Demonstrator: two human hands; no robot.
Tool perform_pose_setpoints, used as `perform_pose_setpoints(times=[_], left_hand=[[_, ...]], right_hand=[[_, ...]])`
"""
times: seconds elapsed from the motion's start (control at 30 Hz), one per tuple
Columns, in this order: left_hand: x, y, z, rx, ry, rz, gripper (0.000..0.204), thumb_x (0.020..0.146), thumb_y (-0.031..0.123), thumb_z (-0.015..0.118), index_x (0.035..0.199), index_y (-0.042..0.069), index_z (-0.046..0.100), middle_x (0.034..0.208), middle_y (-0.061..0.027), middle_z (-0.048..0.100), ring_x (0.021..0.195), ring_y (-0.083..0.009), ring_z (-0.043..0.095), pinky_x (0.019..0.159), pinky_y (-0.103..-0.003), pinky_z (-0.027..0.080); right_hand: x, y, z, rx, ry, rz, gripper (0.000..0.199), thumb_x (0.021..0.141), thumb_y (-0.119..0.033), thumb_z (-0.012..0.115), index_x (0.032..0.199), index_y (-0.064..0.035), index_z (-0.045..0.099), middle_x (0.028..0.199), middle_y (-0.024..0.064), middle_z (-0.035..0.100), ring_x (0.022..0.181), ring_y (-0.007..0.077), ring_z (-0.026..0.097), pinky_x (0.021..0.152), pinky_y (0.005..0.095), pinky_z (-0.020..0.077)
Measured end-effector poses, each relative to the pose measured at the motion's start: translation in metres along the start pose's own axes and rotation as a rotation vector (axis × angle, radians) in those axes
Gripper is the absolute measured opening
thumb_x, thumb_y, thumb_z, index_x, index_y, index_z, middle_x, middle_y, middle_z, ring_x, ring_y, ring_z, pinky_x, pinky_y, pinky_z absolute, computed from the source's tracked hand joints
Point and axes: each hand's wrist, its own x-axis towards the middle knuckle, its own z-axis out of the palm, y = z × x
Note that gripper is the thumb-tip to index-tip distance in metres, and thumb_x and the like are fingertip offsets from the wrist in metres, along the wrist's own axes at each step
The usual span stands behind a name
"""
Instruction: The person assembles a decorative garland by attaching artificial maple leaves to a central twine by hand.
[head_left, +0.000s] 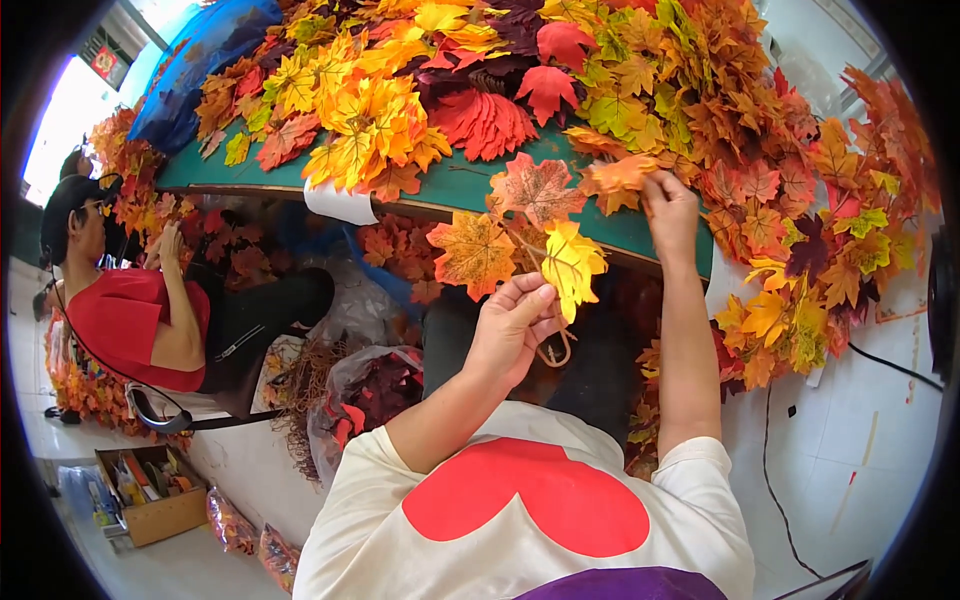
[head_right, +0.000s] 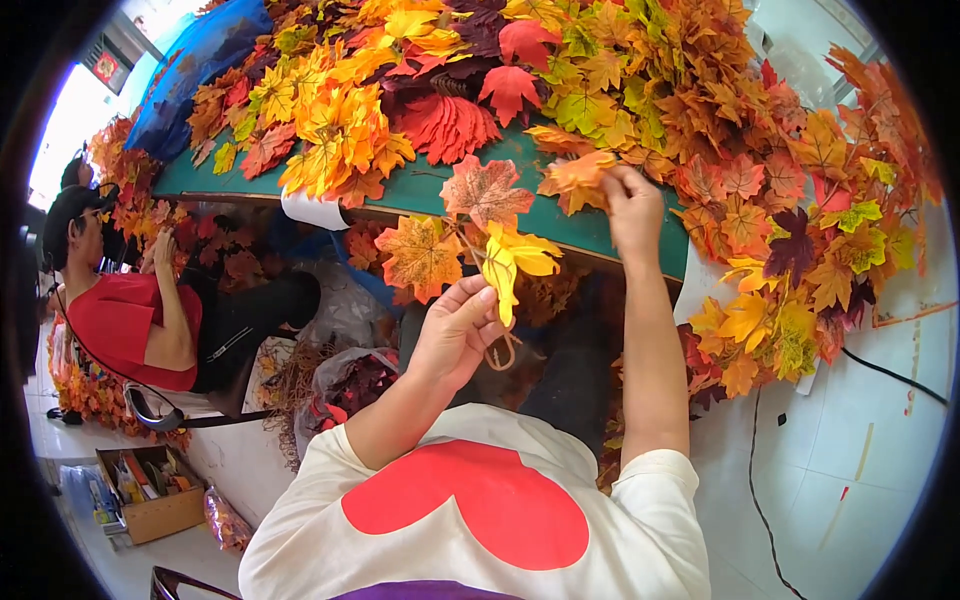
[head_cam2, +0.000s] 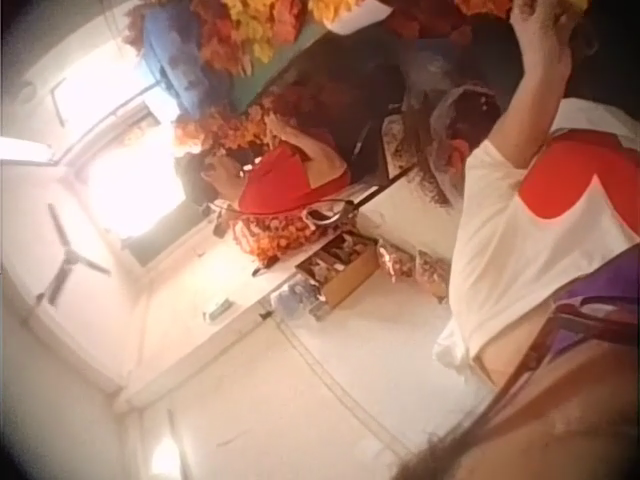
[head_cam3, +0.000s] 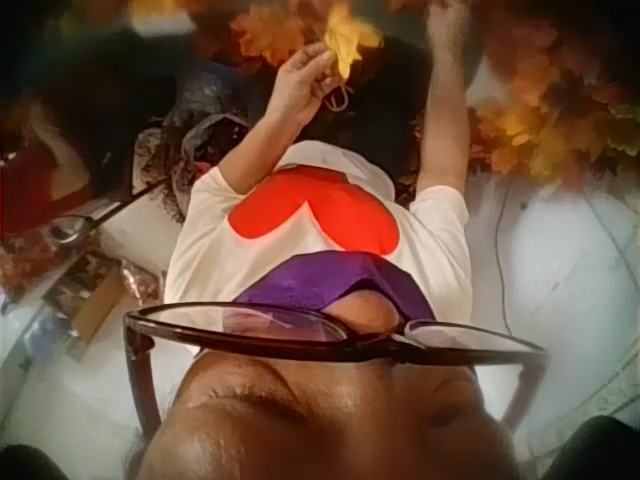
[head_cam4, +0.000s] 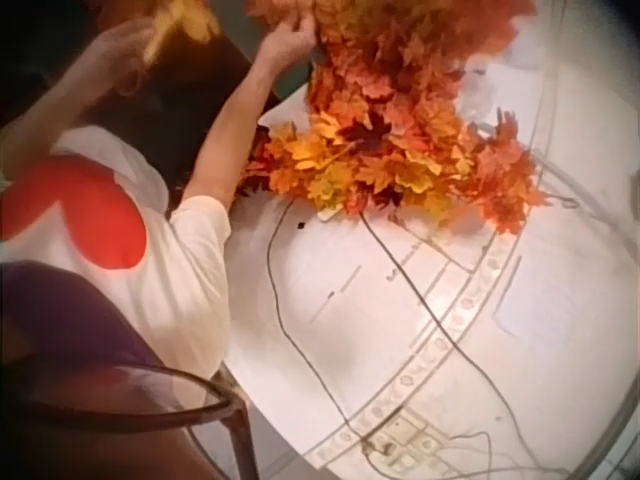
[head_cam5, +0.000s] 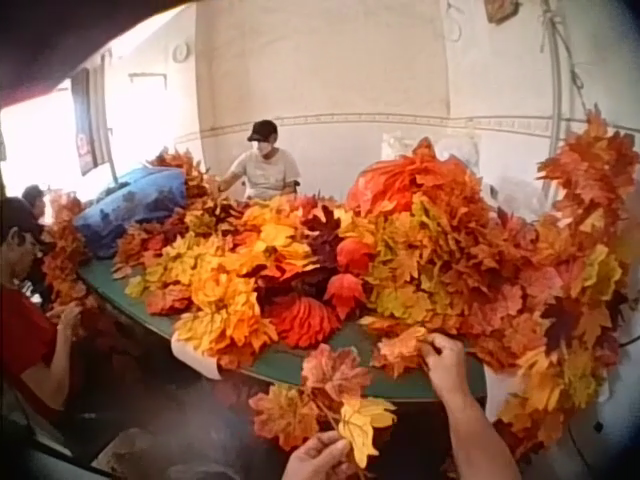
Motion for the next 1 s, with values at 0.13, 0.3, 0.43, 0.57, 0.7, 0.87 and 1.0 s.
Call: perform_pose_setpoints(times=[0.13,0.3,0.43,0.57,0.7,0.87,1.0], left_hand=[[0.008,-0.004,0.007,0.022,-0.021,0.014,0.013,0.084,0.007,0.058,0.096,0.005,0.052,0.083,-0.003,0.06,0.071,-0.0107,0.06,0.069,-0.029,0.054],[0.015,-0.002,0.01,0.053,-0.044,0.031,0.015,0.084,0.008,0.058,0.096,0.004,0.05,0.087,-0.0063,0.06,0.076,-0.0152,0.06,0.072,-0.031,0.053],[0.017,-0.004,0.01,0.084,-0.044,0.041,0.016,0.084,0.009,0.059,0.096,0.004,0.05,0.088,-0.0066,0.06,0.077,-0.0153,0.06,0.072,-0.03,0.053],[0.018,-0.007,0.011,0.1,-0.044,0.058,0.016,0.084,0.009,0.059,0.096,0.004,0.05,0.088,-0.0065,0.06,0.078,-0.0153,0.06,0.072,-0.03,0.053],[0.017,-0.007,0.006,0.093,-0.036,0.058,0.017,0.084,0.009,0.059,0.097,0.004,0.05,0.089,-0.0061,0.06,0.08,-0.0153,0.06,0.073,-0.031,0.052],[0.018,-0.011,-0.003,0.058,-0.065,0.075,0.017,0.084,0.01,0.059,0.099,0.009,0.052,0.092,-0.0063,0.062,0.077,-0.0142,0.061,0.072,-0.031,0.053],[0.012,-0.006,-0.003,0.049,-0.03,0.086,0.012,0.087,0.009,0.053,0.099,0.005,0.051,0.09,-0.0053,0.06,0.078,-0.0149,0.06,0.073,-0.033,0.052]], right_hand=[[0.01,-0.005,-0.016,0.446,0.17,0.03,0.013,0.087,-0.012,0.055,0.09,-0.0006,0.061,0.077,-0.0006,0.058,0.065,0.0063,0.051,0.059,0.0198,0.0413],[0.016,-0.007,-0.038,0.429,0.24,0.009,0.015,0.088,-0.015,0.055,0.093,-0.0003,0.058,0.087,0.0017,0.059,0.078,0.0069,0.053,0.069,0.0201,0.0439],[0.016,-0.008,-0.046,0.514,0.295,0.019,0.016,0.089,-0.015,0.054,0.094,0.0,0.057,0.089,0.004,0.06,0.08,0.0093,0.056,0.071,0.0213,0.0448],[0.023,0.002,-0.056,0.424,0.42,0.035,0.018,0.089,-0.016,0.053,0.096,0.0006,0.057,0.087,0.0037,0.059,0.077,0.0092,0.054,0.07,0.0219,0.0441],[0.026,-0.009,-0.049,0.123,0.437,-0.067,0.018,0.09,-0.016,0.053,0.095,0.0007,0.058,0.08,-0.0009,0.055,0.065,0.0037,0.043,0.057,0.0177,0.0345],[0.025,-0.021,-0.046,0.023,0.321,-0.119,0.021,0.09,-0.017,0.051,0.102,-0.0019,0.061,0.085,-0.0002,0.059,0.07,0.006,0.047,0.063,0.0209,0.0388],[0.015,-0.035,-0.045,-0.347,0.24,-0.192,0.027,0.087,-0.016,0.055,0.112,-0.0056,0.059,0.09,0.0025,0.063,0.076,0.0081,0.054,0.067,0.0225,0.0421]])
